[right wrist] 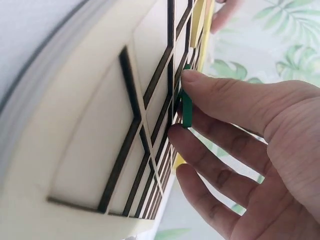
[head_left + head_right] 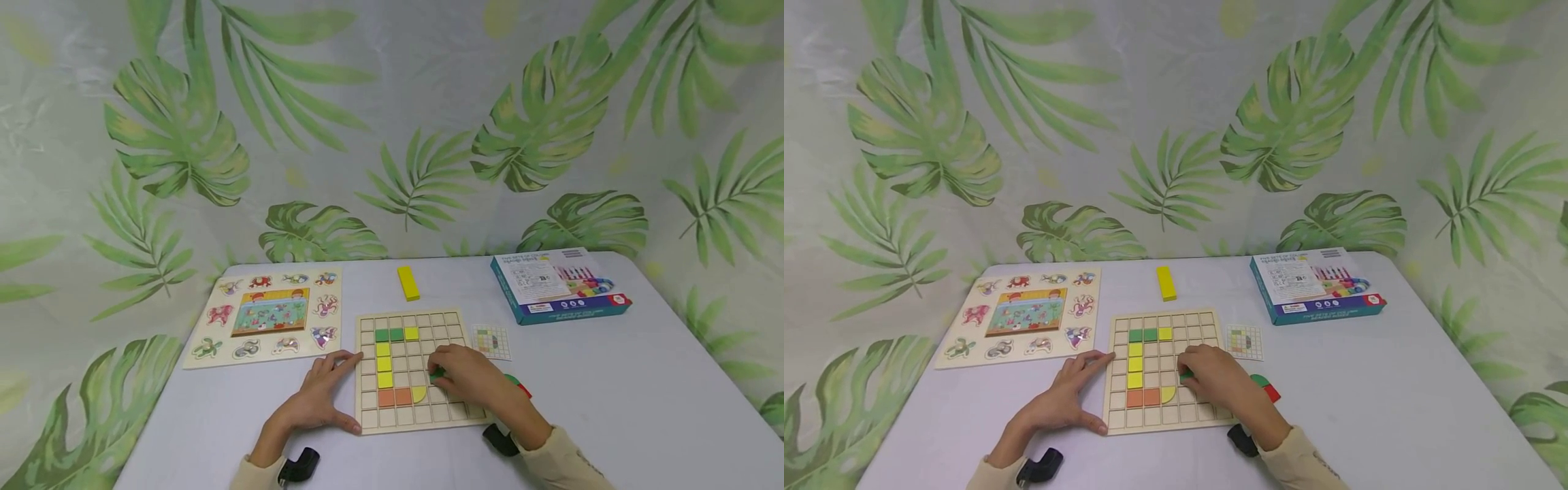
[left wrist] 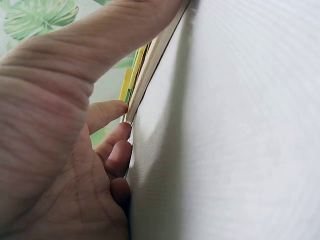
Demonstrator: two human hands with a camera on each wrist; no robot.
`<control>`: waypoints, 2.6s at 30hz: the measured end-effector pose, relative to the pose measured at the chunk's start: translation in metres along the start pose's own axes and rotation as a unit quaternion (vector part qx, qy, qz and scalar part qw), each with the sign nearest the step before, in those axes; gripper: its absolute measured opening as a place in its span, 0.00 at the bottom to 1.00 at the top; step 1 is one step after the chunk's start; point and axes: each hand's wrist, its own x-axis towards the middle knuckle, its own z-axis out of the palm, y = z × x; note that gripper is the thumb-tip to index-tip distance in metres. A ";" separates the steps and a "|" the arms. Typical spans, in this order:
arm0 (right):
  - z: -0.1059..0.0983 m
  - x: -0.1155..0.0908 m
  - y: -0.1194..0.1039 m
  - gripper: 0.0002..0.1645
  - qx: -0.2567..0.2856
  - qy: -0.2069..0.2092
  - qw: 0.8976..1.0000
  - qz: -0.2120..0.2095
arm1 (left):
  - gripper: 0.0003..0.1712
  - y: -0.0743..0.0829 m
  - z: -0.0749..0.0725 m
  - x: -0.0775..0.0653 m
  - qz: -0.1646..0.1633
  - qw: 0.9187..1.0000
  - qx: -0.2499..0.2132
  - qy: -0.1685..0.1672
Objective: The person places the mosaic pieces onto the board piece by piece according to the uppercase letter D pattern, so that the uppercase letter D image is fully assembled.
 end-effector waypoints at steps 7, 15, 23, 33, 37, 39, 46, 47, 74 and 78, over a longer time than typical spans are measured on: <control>0.000 0.001 -0.003 0.04 0.013 0.008 1.000 -0.005 | 0.72 0.003 -0.002 0.000 -0.005 1.000 -0.003 -0.004; 0.001 0.001 -0.010 0.05 0.001 0.013 1.000 -0.002 | 0.72 0.005 -0.003 -0.001 -0.014 1.000 -0.007 -0.004; 0.000 -0.002 -0.013 0.02 -0.020 0.005 1.000 -0.004 | 0.73 0.004 -0.003 -0.001 -0.006 1.000 -0.008 -0.001; -0.003 -0.003 -0.019 0.05 -0.055 -0.011 0.998 -0.002 | 0.73 0.004 -0.002 -0.001 -0.005 1.000 -0.008 -0.002; -0.003 -0.004 -0.020 0.07 -0.049 -0.014 0.999 0.009 | 0.73 0.004 -0.002 -0.001 -0.005 1.000 -0.010 -0.002; -0.003 -0.004 -0.019 0.08 -0.042 -0.014 0.999 0.011 | 0.73 0.004 -0.002 -0.002 -0.005 1.000 -0.010 -0.001; -0.001 -0.005 -0.012 0.08 -0.019 0.006 1.000 0.001 | 0.73 0.005 -0.002 -0.002 0.000 1.000 -0.011 -0.001; -0.001 -0.005 -0.010 0.07 -0.013 0.010 1.000 -0.001 | 0.73 0.005 -0.002 -0.002 0.000 1.000 -0.010 -0.001; -0.032 -0.036 0.016 0.18 0.021 -0.044 0.997 0.058 | 0.74 0.000 -0.001 -0.002 0.006 1.000 -0.014 0.007; -0.038 -0.057 0.030 0.19 0.021 -0.050 0.995 0.083 | 0.74 -0.002 0.001 -0.002 0.013 1.000 -0.016 0.010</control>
